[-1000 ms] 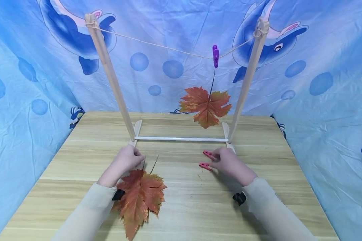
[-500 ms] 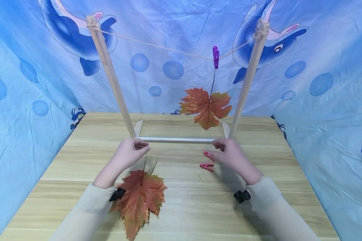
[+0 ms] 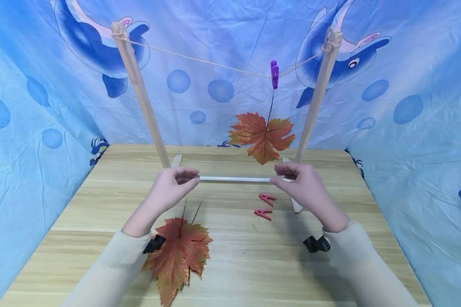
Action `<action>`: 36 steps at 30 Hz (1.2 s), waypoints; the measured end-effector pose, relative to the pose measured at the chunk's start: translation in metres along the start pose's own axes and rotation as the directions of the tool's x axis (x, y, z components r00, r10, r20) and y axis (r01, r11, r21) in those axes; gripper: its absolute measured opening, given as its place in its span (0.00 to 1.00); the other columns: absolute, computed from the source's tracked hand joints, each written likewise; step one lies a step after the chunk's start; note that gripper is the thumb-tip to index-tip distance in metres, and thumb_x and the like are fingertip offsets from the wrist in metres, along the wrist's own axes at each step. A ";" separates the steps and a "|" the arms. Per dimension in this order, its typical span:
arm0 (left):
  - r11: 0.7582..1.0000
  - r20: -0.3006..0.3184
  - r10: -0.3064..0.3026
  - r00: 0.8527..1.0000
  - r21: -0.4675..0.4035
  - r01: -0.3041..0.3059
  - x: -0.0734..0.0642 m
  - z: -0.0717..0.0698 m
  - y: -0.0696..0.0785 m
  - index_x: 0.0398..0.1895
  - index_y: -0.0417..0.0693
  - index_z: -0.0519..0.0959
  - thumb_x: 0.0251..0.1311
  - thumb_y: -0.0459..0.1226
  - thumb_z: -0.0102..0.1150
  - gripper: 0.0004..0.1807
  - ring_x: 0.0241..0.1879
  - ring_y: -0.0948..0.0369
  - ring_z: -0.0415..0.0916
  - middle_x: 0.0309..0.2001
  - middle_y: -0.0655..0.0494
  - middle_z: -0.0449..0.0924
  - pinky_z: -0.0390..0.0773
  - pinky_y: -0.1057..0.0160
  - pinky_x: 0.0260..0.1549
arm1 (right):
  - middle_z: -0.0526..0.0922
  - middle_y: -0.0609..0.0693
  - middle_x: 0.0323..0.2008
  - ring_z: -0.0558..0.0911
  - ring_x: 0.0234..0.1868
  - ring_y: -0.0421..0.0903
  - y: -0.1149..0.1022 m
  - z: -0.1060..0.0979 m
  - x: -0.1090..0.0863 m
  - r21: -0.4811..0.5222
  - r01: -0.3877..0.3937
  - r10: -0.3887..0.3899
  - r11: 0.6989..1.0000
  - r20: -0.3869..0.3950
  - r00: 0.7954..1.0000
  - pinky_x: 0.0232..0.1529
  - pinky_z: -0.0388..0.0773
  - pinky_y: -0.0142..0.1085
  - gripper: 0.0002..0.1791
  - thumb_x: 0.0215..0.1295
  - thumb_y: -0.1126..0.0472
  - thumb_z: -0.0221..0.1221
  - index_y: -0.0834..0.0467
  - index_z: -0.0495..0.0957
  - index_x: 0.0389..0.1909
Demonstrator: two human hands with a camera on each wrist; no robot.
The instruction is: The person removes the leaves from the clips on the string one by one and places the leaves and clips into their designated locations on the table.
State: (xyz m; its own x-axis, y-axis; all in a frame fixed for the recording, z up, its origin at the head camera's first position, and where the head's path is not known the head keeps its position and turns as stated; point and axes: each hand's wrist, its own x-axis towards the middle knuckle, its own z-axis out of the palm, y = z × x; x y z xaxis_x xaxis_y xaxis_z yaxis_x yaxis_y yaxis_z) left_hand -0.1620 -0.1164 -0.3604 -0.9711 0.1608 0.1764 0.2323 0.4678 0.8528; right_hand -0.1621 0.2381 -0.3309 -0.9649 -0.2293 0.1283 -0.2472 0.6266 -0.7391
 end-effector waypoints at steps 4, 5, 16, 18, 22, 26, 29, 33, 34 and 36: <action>1.000 -0.033 0.009 0.999 -0.026 -0.010 0.004 0.003 0.010 0.47 0.39 0.87 0.64 0.33 0.68 0.10 0.38 0.59 0.84 0.38 0.54 0.87 0.82 0.58 0.42 | 0.86 0.53 0.48 0.84 0.46 0.48 -0.011 -0.009 0.002 0.007 0.039 -0.039 0.999 -0.021 0.999 0.41 0.80 0.29 0.20 0.67 0.54 0.69 0.61 0.84 0.54; 0.999 -0.035 0.011 0.999 -0.036 -0.012 0.005 0.003 0.013 0.47 0.39 0.86 0.63 0.33 0.68 0.11 0.39 0.58 0.84 0.39 0.53 0.87 0.82 0.58 0.43 | 0.86 0.53 0.47 0.84 0.45 0.48 -0.013 -0.011 0.002 0.009 0.046 -0.046 0.999 -0.025 0.999 0.40 0.80 0.29 0.20 0.67 0.54 0.69 0.61 0.84 0.54; 0.984 -0.058 0.075 0.996 -0.157 -0.083 0.017 0.011 0.038 0.51 0.41 0.85 0.65 0.34 0.67 0.13 0.44 0.60 0.83 0.44 0.54 0.86 0.80 0.61 0.47 | 0.86 0.53 0.49 0.84 0.45 0.46 -0.039 -0.034 0.008 -0.006 0.075 -0.076 0.997 -0.071 0.995 0.40 0.80 0.28 0.22 0.66 0.51 0.69 0.59 0.84 0.55; 0.979 -0.071 0.101 0.992 -0.172 -0.112 0.021 0.013 0.044 0.52 0.41 0.84 0.65 0.34 0.67 0.13 0.44 0.61 0.83 0.44 0.54 0.86 0.80 0.61 0.47 | 0.86 0.52 0.49 0.84 0.45 0.45 -0.045 -0.038 0.011 -0.020 0.088 -0.089 0.996 -0.092 0.992 0.41 0.79 0.27 0.21 0.65 0.51 0.70 0.58 0.85 0.54; 0.977 -0.082 0.131 0.988 -0.160 -0.143 0.028 0.016 0.057 0.52 0.43 0.85 0.66 0.35 0.67 0.14 0.44 0.63 0.82 0.43 0.58 0.85 0.80 0.63 0.47 | 0.86 0.54 0.48 0.84 0.44 0.42 -0.056 -0.047 0.019 -0.026 0.131 -0.133 0.991 -0.124 0.983 0.41 0.79 0.26 0.19 0.64 0.56 0.71 0.60 0.86 0.53; 0.969 -0.086 0.174 0.981 -0.163 -0.186 0.035 0.019 0.069 0.53 0.41 0.84 0.66 0.35 0.65 0.14 0.43 0.63 0.82 0.44 0.56 0.86 0.79 0.63 0.47 | 0.87 0.56 0.45 0.84 0.42 0.41 -0.069 -0.058 0.025 -0.014 0.187 -0.187 0.982 -0.151 0.971 0.39 0.79 0.26 0.18 0.63 0.60 0.72 0.61 0.86 0.52; 0.962 -0.096 0.202 0.975 -0.167 -0.216 0.040 0.022 0.077 0.52 0.39 0.84 0.66 0.33 0.65 0.14 0.42 0.62 0.82 0.44 0.53 0.86 0.80 0.63 0.46 | 0.87 0.55 0.45 0.84 0.42 0.42 -0.078 -0.067 0.028 -0.017 0.225 -0.224 0.974 -0.173 0.959 0.39 0.79 0.26 0.18 0.63 0.60 0.72 0.60 0.86 0.53; 0.957 -0.094 0.217 0.972 -0.177 -0.231 0.046 0.028 0.087 0.53 0.36 0.84 0.65 0.33 0.67 0.15 0.42 0.62 0.82 0.44 0.50 0.86 0.80 0.64 0.45 | 0.87 0.55 0.45 0.84 0.42 0.45 -0.091 -0.079 0.029 -0.023 0.249 -0.248 0.968 -0.195 0.949 0.40 0.79 0.25 0.19 0.63 0.59 0.72 0.59 0.86 0.53; 0.955 -0.092 0.222 0.971 -0.178 -0.235 0.048 0.030 0.088 0.53 0.36 0.84 0.65 0.33 0.67 0.15 0.42 0.62 0.82 0.45 0.50 0.86 0.80 0.64 0.45 | 0.87 0.55 0.45 0.84 0.41 0.45 -0.094 -0.081 0.029 -0.023 0.253 -0.252 0.967 -0.202 0.946 0.41 0.79 0.25 0.18 0.63 0.59 0.72 0.60 0.86 0.53; 0.950 -0.088 0.236 0.968 -0.188 -0.249 0.051 0.033 0.093 0.53 0.35 0.83 0.65 0.33 0.67 0.15 0.42 0.62 0.82 0.45 0.50 0.86 0.80 0.64 0.45 | 0.87 0.53 0.44 0.84 0.41 0.46 -0.100 -0.087 0.031 -0.024 0.259 -0.257 0.966 -0.220 0.941 0.41 0.79 0.25 0.18 0.63 0.59 0.72 0.60 0.86 0.53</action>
State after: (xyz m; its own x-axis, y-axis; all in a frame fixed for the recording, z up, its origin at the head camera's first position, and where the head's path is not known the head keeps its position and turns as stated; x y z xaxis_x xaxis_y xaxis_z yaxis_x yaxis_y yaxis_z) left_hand -0.1882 -0.0364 -0.2886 -0.8898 0.1894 0.4152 0.4521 0.2411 0.8588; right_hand -0.1751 0.2331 -0.1953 -0.8638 -0.2131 0.4565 -0.4903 0.5636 -0.6648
